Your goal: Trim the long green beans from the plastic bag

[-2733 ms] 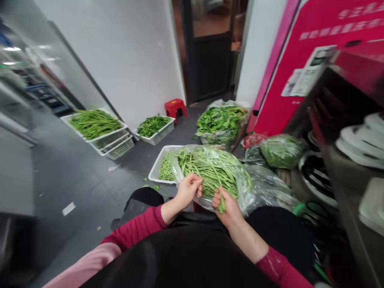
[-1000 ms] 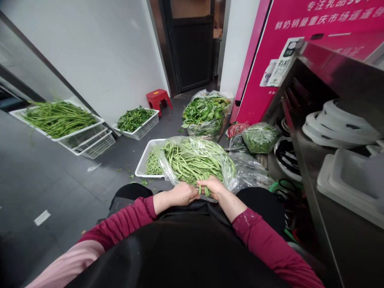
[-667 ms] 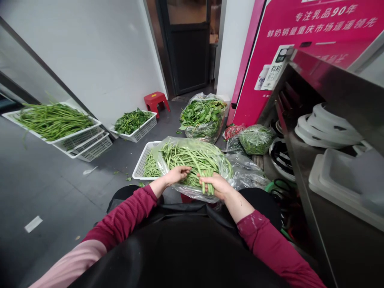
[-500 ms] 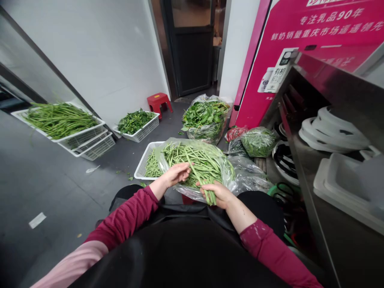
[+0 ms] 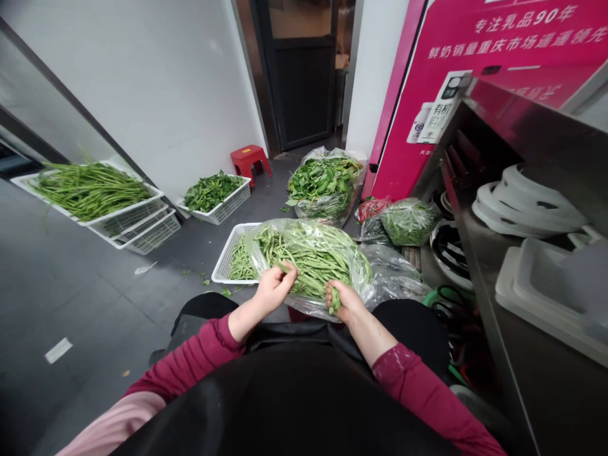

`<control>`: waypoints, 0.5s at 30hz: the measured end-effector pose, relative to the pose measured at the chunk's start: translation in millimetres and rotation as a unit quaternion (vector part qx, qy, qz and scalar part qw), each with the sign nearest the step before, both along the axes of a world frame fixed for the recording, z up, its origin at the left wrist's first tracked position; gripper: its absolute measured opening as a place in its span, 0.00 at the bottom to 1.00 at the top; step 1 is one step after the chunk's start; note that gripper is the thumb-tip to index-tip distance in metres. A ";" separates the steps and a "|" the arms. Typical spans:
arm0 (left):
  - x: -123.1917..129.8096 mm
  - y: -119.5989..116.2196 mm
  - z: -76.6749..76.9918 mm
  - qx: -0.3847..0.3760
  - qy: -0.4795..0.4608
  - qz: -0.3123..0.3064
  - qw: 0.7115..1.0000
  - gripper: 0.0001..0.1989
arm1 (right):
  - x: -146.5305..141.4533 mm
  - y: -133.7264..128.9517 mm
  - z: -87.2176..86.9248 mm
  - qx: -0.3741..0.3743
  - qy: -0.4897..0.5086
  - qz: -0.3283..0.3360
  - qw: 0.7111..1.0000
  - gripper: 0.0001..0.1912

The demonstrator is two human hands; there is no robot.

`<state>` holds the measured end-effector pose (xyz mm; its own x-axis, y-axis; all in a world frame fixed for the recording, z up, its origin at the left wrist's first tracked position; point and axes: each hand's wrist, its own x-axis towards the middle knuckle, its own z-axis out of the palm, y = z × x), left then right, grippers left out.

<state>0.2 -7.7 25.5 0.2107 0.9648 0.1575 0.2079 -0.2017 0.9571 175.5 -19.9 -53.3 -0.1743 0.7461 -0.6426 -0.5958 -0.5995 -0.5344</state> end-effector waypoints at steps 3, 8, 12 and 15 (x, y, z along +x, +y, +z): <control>4.2 1.1 -2.9 -0.107 -0.031 -0.054 0.992 0.14 | 1.2 2.6 1.5 -0.006 -0.033 -0.008 0.999 0.03; 7.6 13.2 -29.5 -0.319 -0.131 -0.150 0.927 0.14 | -9.3 -5.3 19.6 0.069 0.044 0.194 0.978 0.10; 2.3 22.2 -37.9 -0.334 -0.205 -0.125 0.912 0.15 | -14.0 -11.6 21.1 0.080 0.059 0.241 0.966 0.09; -2.2 29.6 -31.0 -0.271 -0.216 -0.076 0.935 0.15 | -12.9 -13.9 16.0 0.070 0.037 0.229 0.970 0.08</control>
<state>-2.0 21.9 -5.5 0.3805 0.8922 -0.2432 -0.2132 0.3405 0.9157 162.6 -33.9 -37.4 -0.5496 0.6593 -0.5131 -0.3246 -0.7344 -0.5960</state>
